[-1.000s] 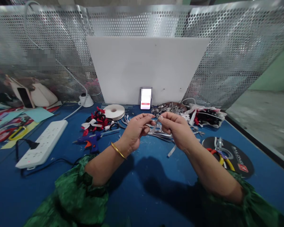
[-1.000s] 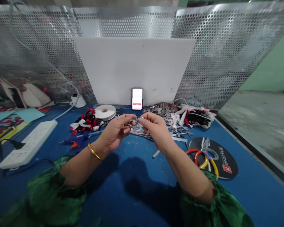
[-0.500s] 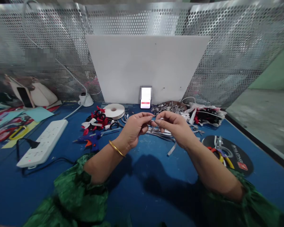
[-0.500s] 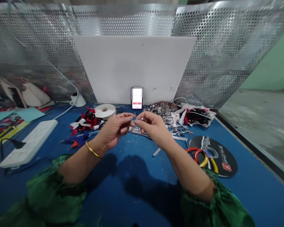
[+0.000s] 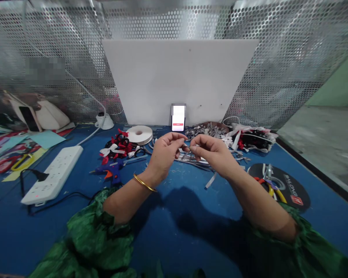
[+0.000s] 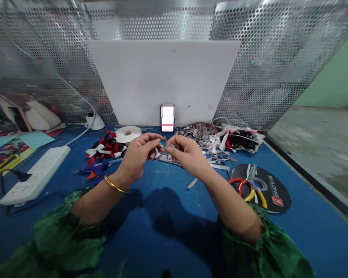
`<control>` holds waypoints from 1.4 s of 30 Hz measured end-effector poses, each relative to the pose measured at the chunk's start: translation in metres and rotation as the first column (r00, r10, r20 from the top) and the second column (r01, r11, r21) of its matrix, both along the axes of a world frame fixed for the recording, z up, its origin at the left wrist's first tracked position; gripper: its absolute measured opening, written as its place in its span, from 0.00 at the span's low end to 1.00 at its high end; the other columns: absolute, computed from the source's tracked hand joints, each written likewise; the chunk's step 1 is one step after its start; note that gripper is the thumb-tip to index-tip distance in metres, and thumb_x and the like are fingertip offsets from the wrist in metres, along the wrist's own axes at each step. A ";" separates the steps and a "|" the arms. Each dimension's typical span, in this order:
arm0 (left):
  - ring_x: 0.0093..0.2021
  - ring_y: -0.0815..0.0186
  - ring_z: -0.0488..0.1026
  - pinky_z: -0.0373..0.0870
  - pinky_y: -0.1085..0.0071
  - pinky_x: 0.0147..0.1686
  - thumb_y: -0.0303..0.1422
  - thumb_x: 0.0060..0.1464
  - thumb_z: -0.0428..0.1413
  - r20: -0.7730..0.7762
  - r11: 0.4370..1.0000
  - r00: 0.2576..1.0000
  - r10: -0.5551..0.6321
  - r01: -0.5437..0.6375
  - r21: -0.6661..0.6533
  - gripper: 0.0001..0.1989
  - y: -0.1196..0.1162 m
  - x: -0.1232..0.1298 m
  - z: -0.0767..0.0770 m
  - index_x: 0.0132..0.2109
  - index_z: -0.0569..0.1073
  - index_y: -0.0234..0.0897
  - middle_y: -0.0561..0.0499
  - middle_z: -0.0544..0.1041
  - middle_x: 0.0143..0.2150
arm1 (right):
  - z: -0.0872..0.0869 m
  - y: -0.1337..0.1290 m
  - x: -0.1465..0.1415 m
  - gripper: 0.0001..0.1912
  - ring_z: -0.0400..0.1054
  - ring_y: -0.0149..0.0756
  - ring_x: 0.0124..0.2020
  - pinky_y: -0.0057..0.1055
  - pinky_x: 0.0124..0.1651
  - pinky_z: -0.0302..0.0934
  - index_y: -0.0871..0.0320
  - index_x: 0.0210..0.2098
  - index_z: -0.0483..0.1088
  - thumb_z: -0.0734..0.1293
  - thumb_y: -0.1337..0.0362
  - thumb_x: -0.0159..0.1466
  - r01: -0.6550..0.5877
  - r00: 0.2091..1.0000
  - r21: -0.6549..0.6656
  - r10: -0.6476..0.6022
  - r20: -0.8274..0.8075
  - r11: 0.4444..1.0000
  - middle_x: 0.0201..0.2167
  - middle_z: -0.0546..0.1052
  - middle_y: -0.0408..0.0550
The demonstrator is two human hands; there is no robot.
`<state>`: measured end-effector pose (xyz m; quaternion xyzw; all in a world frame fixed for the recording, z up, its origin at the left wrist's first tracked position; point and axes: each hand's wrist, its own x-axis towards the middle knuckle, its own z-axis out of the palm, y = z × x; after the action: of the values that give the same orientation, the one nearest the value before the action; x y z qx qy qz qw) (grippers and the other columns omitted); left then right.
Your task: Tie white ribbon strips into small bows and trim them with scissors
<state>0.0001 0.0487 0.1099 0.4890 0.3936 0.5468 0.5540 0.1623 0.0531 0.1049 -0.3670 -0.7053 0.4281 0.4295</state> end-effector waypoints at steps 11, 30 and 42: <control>0.16 0.79 0.60 0.52 0.79 0.17 0.27 0.49 0.56 -0.059 1.000 0.998 -0.010 0.008 -0.025 0.05 -0.001 -0.001 0.001 0.37 0.72 0.32 0.53 0.73 0.24 | 0.004 -0.001 0.001 0.05 0.66 0.33 0.30 0.31 0.33 0.59 0.57 0.33 0.70 0.66 0.62 0.63 0.064 0.993 0.157 -0.079 0.090 0.985 0.29 0.73 0.45; 0.14 0.78 0.61 0.55 0.78 0.16 0.32 0.54 0.56 -0.211 0.994 0.976 0.059 -0.039 0.099 0.07 -0.007 -0.003 0.002 0.40 0.71 0.35 0.52 0.75 0.24 | 0.003 0.000 0.003 0.06 0.66 0.34 0.33 0.30 0.36 0.58 0.57 0.35 0.69 0.68 0.61 0.61 0.020 0.988 0.277 -0.062 0.143 0.961 0.33 0.74 0.45; 0.13 0.78 0.60 0.55 0.79 0.15 0.30 0.53 0.55 -0.193 0.998 0.980 0.040 -0.030 0.051 0.07 -0.006 -0.004 0.006 0.40 0.70 0.34 0.51 0.77 0.27 | -0.001 0.004 0.004 0.05 0.63 0.32 0.29 0.30 0.33 0.56 0.57 0.33 0.67 0.68 0.64 0.59 0.022 0.996 0.174 -0.037 0.087 0.984 0.29 0.70 0.43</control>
<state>-0.0036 0.0426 0.1154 0.5462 0.4411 0.5154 0.4914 0.1662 0.0570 0.1035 -0.3575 -0.7529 0.3419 0.4340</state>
